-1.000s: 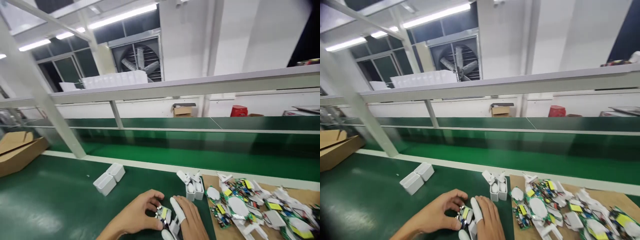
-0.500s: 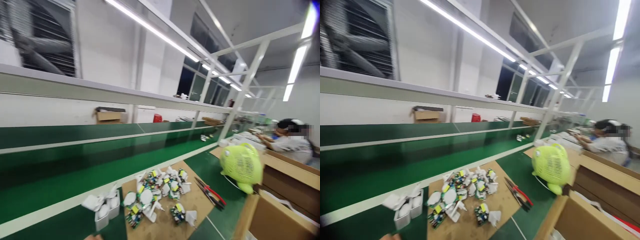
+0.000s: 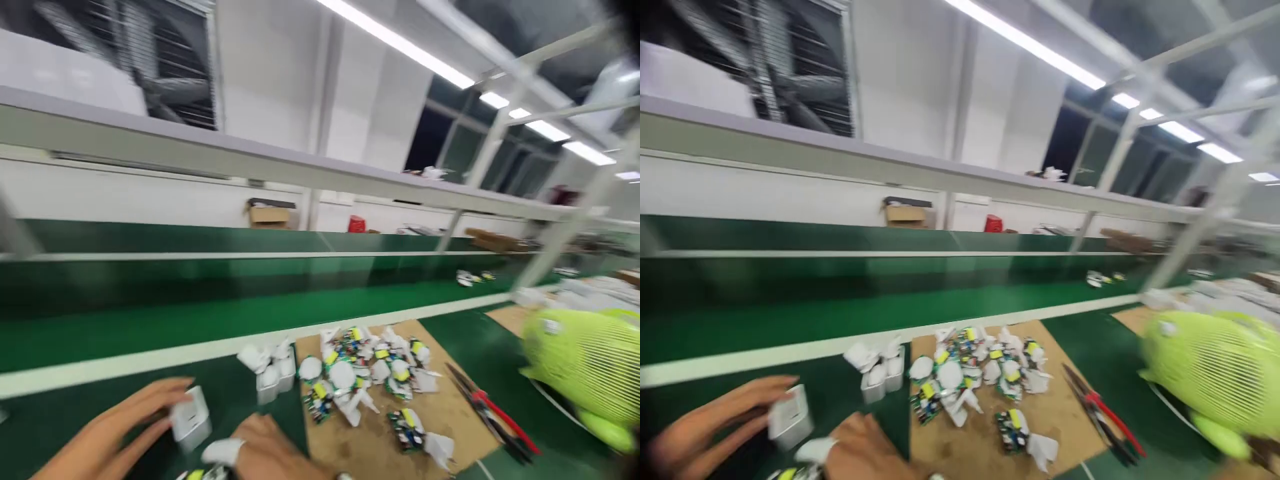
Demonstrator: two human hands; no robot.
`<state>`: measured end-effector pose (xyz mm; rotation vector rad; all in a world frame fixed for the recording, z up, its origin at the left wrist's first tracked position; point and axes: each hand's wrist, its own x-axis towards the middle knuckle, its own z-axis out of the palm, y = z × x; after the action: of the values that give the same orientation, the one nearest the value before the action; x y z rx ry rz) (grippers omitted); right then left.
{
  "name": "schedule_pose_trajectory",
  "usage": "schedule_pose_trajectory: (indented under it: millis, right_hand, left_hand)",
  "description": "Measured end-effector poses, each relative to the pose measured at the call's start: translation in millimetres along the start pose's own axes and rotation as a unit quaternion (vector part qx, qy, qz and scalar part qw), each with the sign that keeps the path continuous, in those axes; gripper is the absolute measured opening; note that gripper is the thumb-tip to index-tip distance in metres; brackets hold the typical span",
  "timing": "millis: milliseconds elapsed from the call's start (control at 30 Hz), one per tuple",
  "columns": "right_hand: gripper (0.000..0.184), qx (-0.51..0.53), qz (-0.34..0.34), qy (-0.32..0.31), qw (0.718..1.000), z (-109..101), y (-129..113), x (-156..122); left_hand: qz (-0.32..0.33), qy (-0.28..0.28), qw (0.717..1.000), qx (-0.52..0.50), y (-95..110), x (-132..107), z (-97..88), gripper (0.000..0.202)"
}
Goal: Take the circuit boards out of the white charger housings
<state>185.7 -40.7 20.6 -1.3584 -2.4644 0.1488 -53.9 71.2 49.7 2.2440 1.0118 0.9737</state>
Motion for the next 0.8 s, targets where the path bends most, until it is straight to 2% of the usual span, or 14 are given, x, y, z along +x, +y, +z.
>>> schedule_pose_trajectory:
  millis: [67, 133, 233, 300, 367, 467, 567, 667, 800]
  right_hand:
    - [0.072, 0.103, -0.003, 0.013, 0.995, 6, 0, -8]
    - [0.088, 0.158, -0.047, 0.026, 0.986, 18, 6, -14]
    - [0.086, 0.134, -0.087, 0.082, 0.984, 41, 11, -18]
    - [0.081, 0.113, -0.076, 0.123, 0.983, 53, 8, -21]
    - [0.076, 0.12, -0.061, 0.132, 0.982, 56, 2, -23]
    - [0.073, 0.135, -0.045, 0.118, 0.983, 48, -8, -24]
    - [0.065, 0.137, -0.045, 0.139, 0.98, 34, -14, -23]
    - [0.06, 0.163, -0.04, 0.215, 0.962, 17, -14, -21]
    - [0.056, 0.152, -0.007, 0.301, 0.941, -8, -8, -17]
  left_hand:
    - [-0.072, -0.026, 0.997, -0.026, 4, -22, -12.2, 0.033]
    - [-0.137, -0.022, 0.987, -0.086, 10, -30, -12.1, 0.044]
    - [-0.169, 0.012, 0.975, -0.141, 20, -34, -2.0, 0.044]
    - [-0.175, 0.008, 0.973, -0.153, 24, -38, 5.1, 0.047]
    - [-0.176, -0.004, 0.974, -0.144, 27, -45, 11.3, 0.058]
    - [-0.185, -0.021, 0.978, -0.097, 27, -52, 18.4, 0.083]
    - [-0.187, -0.035, 0.981, -0.042, 24, -54, 20.6, 0.081]
    - [-0.157, -0.039, 0.987, -0.02, 19, -56, 17.2, 0.08]
    - [-0.081, -0.055, 0.995, -0.035, 21, -59, 13.2, 0.086]
